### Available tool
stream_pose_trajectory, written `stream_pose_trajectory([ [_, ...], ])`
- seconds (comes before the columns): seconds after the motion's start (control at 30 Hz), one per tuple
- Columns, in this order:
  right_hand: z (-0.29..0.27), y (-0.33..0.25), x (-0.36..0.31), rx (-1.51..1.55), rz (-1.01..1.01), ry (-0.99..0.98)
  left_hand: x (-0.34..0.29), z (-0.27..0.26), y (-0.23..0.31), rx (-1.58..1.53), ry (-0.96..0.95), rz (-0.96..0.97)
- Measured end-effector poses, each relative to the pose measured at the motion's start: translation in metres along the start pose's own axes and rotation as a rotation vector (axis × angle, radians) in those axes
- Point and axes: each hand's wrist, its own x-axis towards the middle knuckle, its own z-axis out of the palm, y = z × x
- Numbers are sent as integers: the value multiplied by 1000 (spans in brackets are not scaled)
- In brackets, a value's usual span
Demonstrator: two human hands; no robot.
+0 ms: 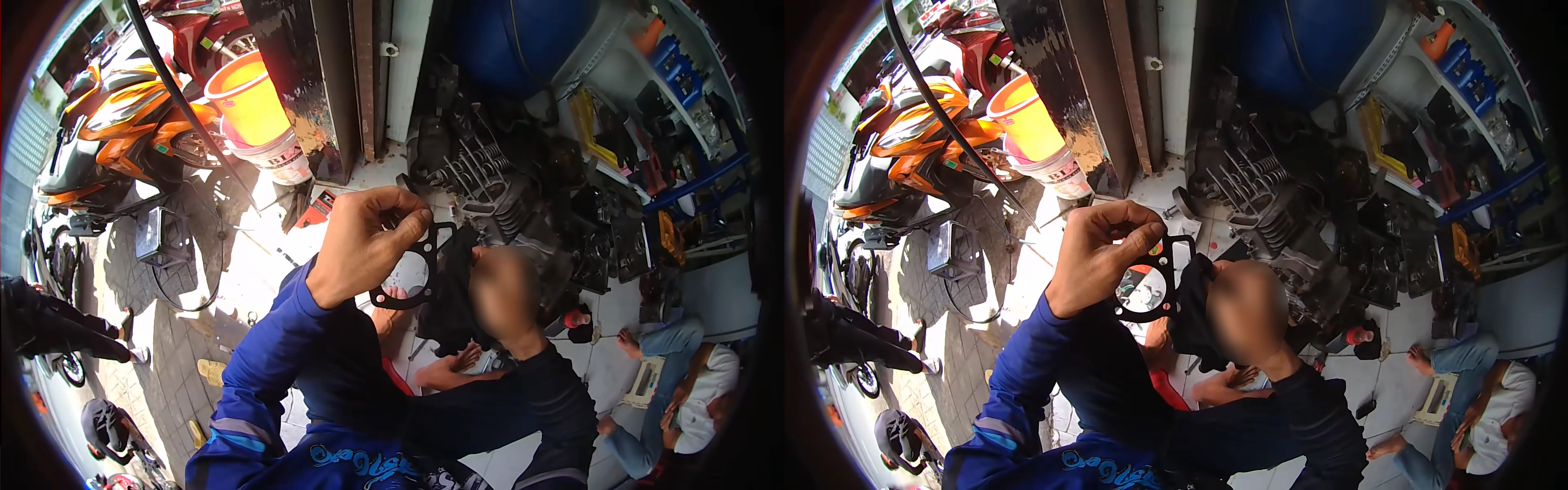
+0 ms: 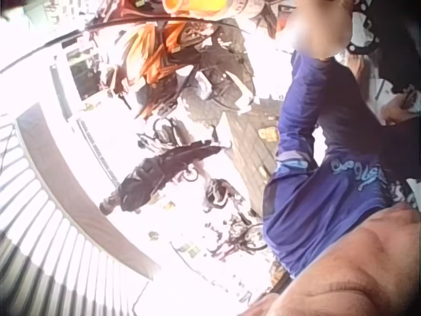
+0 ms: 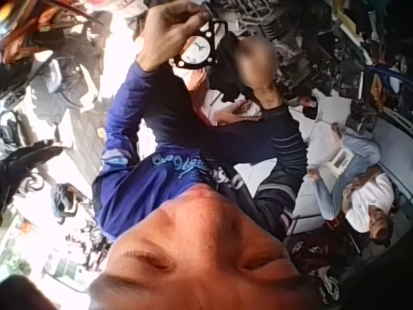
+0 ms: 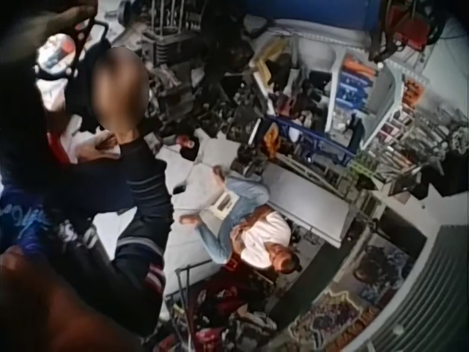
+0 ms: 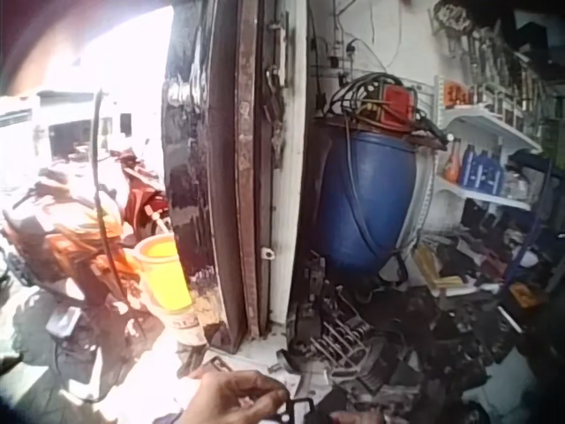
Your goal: Assembling and inspecting motorcycle engine components.
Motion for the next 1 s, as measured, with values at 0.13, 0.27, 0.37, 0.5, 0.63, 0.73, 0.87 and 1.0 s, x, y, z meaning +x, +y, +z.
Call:
stream_pose_trajectory([
  [0.13, 9, -9, -3, -41, -73, -2, 0, -2, 1, -22, 39, -54],
  [0.27, 3, -1, -6, -126, -96, 93, 1, -1, 0, 86, 58, 39],
  [0.37, -4, 3, -4, -250, -119, 135, 3, -5, -5, 49, 132, -5],
  [0.5, 3, 2, -4, -81, -229, 157, 3, -7, 1, -115, 136, -70],
  [0.63, 1, -1, -2, 27, -138, 81, 1, -3, 0, -53, 84, -87],
  [0.73, -2, 6, -5, -135, -121, 41, -1, 5, -3, 6, 29, -81],
  [0.87, 1, 5, -10, -102, -140, 23, 1, 1, -5, 101, -18, -67],
  [1.0, 3, 2, -14, -263, -191, 53, 0, 1, -2, 151, 1, -73],
])
